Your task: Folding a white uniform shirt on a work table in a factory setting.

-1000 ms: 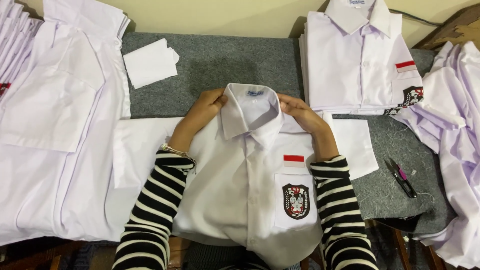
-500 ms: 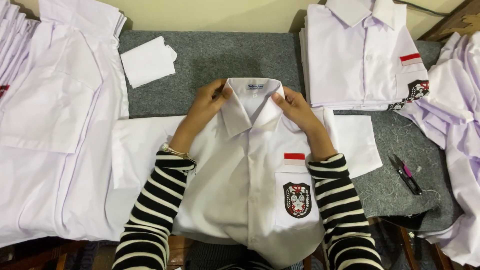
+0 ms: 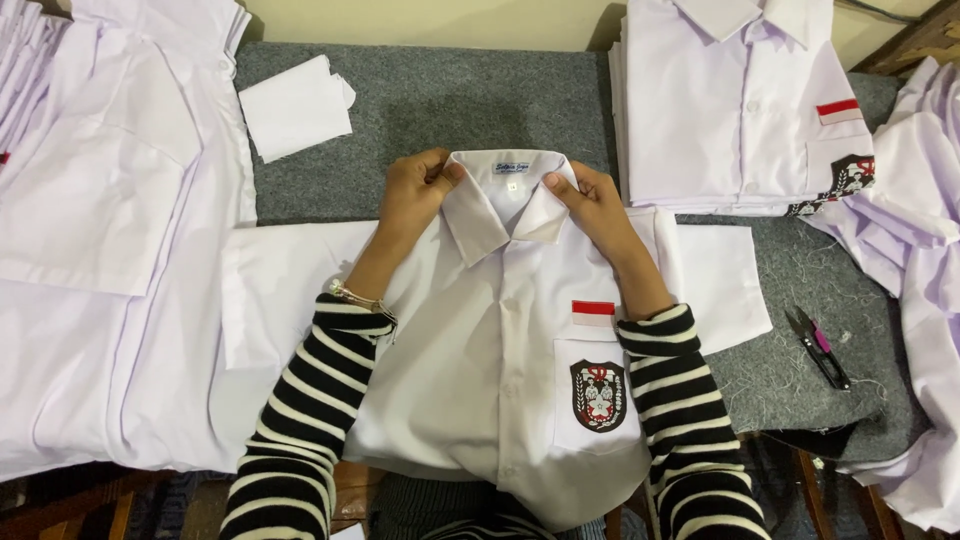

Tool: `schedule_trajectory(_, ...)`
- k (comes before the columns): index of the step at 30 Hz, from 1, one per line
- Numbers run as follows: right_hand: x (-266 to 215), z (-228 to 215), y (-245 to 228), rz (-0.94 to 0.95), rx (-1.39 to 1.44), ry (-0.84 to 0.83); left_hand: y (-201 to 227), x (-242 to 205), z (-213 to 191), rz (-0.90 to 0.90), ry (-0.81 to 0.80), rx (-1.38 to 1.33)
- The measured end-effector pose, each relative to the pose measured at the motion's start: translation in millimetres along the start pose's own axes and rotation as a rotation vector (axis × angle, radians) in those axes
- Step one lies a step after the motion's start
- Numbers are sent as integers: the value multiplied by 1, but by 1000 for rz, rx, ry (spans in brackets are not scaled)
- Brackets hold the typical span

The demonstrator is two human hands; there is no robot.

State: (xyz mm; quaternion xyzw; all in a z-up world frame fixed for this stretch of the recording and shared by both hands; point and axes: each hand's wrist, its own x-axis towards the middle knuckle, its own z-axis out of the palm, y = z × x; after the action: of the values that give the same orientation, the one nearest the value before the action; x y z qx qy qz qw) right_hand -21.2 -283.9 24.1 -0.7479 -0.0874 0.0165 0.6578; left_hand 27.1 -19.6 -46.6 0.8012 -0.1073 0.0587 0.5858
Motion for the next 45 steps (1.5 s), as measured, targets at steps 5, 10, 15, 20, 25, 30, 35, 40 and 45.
schedule_trajectory(5, 8, -23, 46, 55, 5, -74, 29, -7, -6, 7, -41, -13)
schedule_trajectory(10, 4, -10, 20, 303, 460, -12, 47, -13, -9, -19, -92, -75)
schedule_trajectory(15, 5, -20, 35, 146, 258, -42, 44, -13, -10, -60, -128, -183)
schedule_trajectory(20, 7, -9, 19, 39, 138, -20, 43, -8, -7, -25, -117, -166)
schedule_trajectory(25, 3, 3, 4, 9, 145, 9, 41, -7, -4, -31, -86, -182)
schedule_trajectory(30, 10, -1, 30, -34, -10, 58, 18, -4, -1, 1, -43, -140)
schedule_trajectory(35, 13, 1, 37, -71, -56, 89, 1, 1, 2, -3, -27, -97)
schedule_trajectory(40, 22, -3, 58, -98, -82, 124, 34, -7, -3, -10, 0, -62)
schedule_trajectory(45, 26, -7, 74, -55, -66, 155, -9, 2, 5, -4, -2, -74)
